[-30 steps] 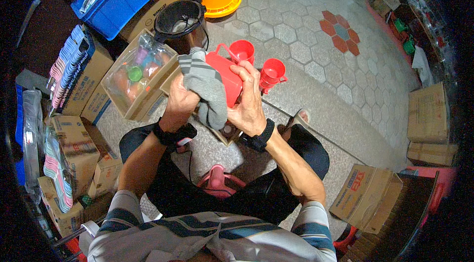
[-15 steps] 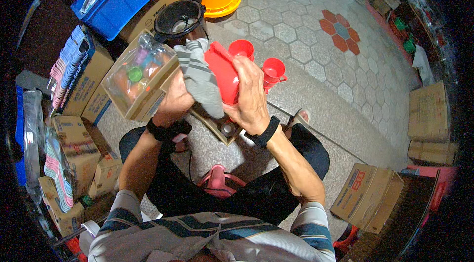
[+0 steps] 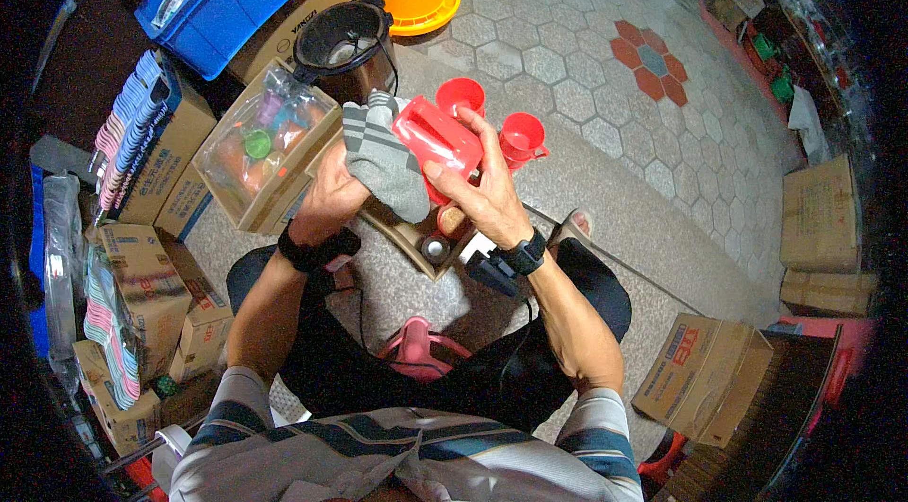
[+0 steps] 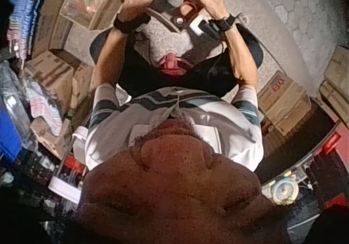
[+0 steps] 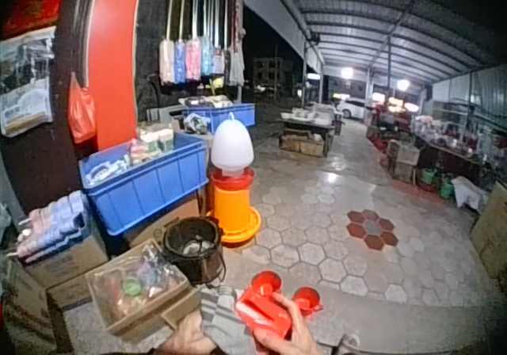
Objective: The person unpacks a plastic bag containing colorful plastic cups and then removes red plastic cups from a cardboard box. They wipe the red cups with a gray cloth, handling them one at a time, and place them back into the box.
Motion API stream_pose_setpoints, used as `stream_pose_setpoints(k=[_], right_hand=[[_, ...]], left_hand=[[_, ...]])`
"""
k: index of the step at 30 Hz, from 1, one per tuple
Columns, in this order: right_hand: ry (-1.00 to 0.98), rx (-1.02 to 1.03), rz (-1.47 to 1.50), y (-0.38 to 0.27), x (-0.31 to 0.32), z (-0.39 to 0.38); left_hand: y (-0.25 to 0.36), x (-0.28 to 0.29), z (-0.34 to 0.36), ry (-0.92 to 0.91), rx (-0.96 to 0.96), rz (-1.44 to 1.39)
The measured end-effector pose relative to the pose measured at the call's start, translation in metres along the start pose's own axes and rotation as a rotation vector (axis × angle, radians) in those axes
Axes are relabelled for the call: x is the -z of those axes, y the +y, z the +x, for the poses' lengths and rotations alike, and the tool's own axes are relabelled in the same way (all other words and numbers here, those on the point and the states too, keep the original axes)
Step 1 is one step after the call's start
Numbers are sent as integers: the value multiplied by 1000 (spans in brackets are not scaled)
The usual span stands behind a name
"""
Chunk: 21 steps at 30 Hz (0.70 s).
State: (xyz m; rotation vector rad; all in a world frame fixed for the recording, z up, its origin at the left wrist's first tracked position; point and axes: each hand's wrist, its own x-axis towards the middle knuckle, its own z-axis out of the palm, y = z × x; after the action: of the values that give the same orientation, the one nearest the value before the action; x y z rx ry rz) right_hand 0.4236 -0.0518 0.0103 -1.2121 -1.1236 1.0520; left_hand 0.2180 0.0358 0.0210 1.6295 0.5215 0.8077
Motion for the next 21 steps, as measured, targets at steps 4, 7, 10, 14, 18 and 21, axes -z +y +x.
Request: stream_pose_setpoints(k=[4, 7, 10, 14, 18, 21], right_hand=[[34, 30, -2, 5, -4, -3], [80, 218, -388, 9, -2, 0], [106, 474, -649, 11, 1, 1], [76, 433, -546, 12, 5, -1], [79, 393, -416, 12, 5, -1], [105, 497, -505, 7, 8, 1]], left_hand=[[-7, -3, 4, 71, -10, -50], [-7, 1, 6, 62, -32, -37], [-5, -3, 6, 137, 55, -10], [3, 4, 2, 72, 4, -7], [0, 12, 1, 55, 80, -137], [-2, 20, -1, 132, 10, -123]])
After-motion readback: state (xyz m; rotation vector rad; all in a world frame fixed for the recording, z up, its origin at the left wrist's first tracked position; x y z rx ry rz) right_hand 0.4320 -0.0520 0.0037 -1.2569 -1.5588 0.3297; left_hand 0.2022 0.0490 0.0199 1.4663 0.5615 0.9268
